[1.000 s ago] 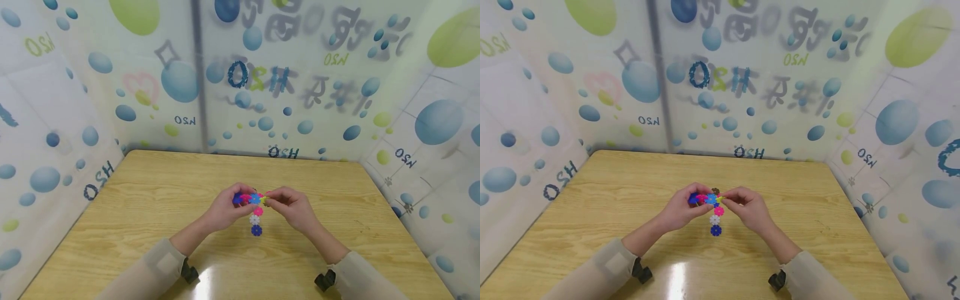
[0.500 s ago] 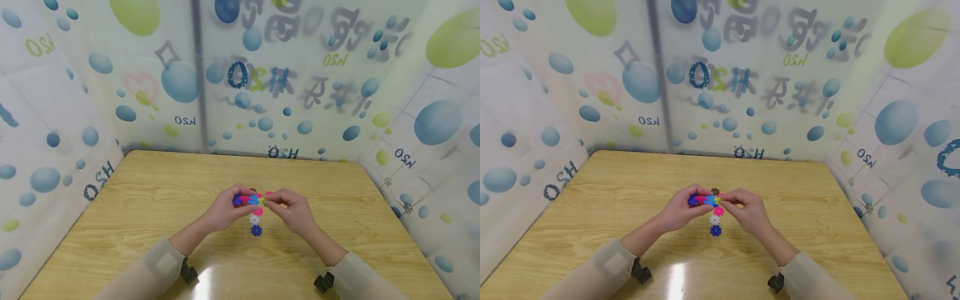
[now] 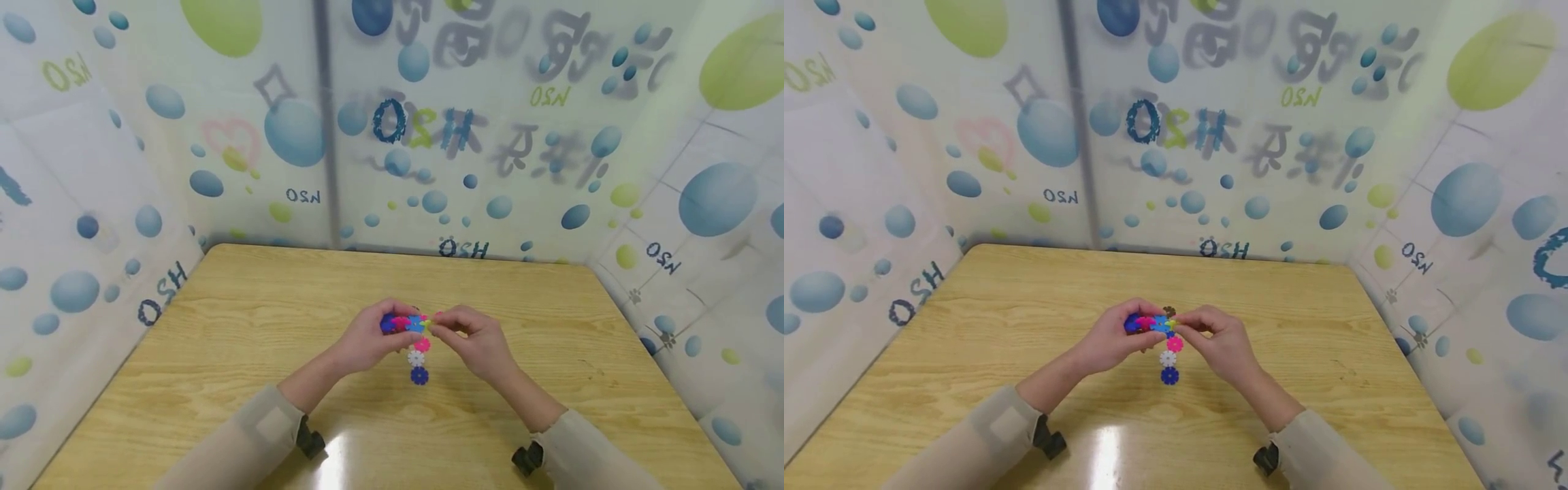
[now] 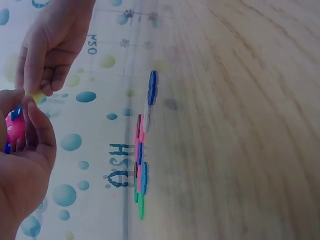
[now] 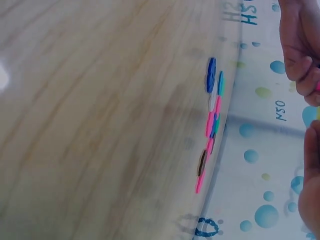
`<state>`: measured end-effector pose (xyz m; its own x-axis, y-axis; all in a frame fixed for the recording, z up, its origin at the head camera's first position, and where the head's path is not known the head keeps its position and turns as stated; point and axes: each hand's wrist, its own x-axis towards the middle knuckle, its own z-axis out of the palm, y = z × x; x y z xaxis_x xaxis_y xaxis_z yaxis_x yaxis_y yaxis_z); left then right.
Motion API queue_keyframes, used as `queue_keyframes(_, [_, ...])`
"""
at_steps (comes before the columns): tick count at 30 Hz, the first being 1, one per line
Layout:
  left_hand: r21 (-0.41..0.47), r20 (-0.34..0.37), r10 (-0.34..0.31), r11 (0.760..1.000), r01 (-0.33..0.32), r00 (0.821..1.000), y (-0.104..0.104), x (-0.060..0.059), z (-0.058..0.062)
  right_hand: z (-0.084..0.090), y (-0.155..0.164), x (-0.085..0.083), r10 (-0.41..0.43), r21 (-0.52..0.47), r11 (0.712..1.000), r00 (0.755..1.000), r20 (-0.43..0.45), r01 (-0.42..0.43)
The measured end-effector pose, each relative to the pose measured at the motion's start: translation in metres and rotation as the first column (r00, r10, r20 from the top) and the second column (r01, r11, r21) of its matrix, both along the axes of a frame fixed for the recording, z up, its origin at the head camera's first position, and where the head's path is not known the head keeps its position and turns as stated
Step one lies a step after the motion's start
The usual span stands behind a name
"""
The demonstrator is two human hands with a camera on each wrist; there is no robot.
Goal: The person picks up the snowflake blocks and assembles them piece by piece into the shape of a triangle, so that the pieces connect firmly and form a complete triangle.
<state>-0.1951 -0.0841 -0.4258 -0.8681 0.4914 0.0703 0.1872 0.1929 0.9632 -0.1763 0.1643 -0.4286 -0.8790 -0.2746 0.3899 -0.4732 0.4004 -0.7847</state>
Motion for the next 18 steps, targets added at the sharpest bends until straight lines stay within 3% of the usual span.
queue_keyframes(4, [-0.015,-0.017,0.041,0.999,-0.041,0.999,-0.001,-0.002,-0.001,-0.003,0.004,-0.007,0.034,0.119,0.991,0.983,0.180,-0.056])
queue_keyframes(7, [-0.021,-0.026,0.048,0.999,-0.048,0.999,-0.003,-0.003,-0.002,-0.010,0.005,-0.012,0.084,0.295,0.940,0.954,0.288,-0.172])
queue_keyframes(10, [-0.033,-0.031,0.048,0.998,-0.049,0.998,-0.004,-0.002,-0.002,-0.017,0.004,-0.014,0.173,0.435,0.845,0.929,0.326,-0.311])
queue_keyframes(12, [-0.039,-0.036,0.047,0.998,-0.049,0.998,-0.004,-0.002,-0.001,-0.018,0.002,-0.014,0.223,0.466,0.803,0.912,0.344,-0.372])
queue_keyframes(15, [-0.049,-0.035,0.051,0.997,-0.053,0.998,-0.004,-0.002,-0.002,-0.017,-0.001,-0.013,0.260,0.497,0.766,0.904,0.339,-0.407])
queue_keyframes(18, [-0.061,-0.031,0.059,0.996,-0.061,0.998,-0.004,-0.002,-0.002,-0.015,-0.002,-0.012,0.249,0.517,0.753,0.904,0.348,-0.407])
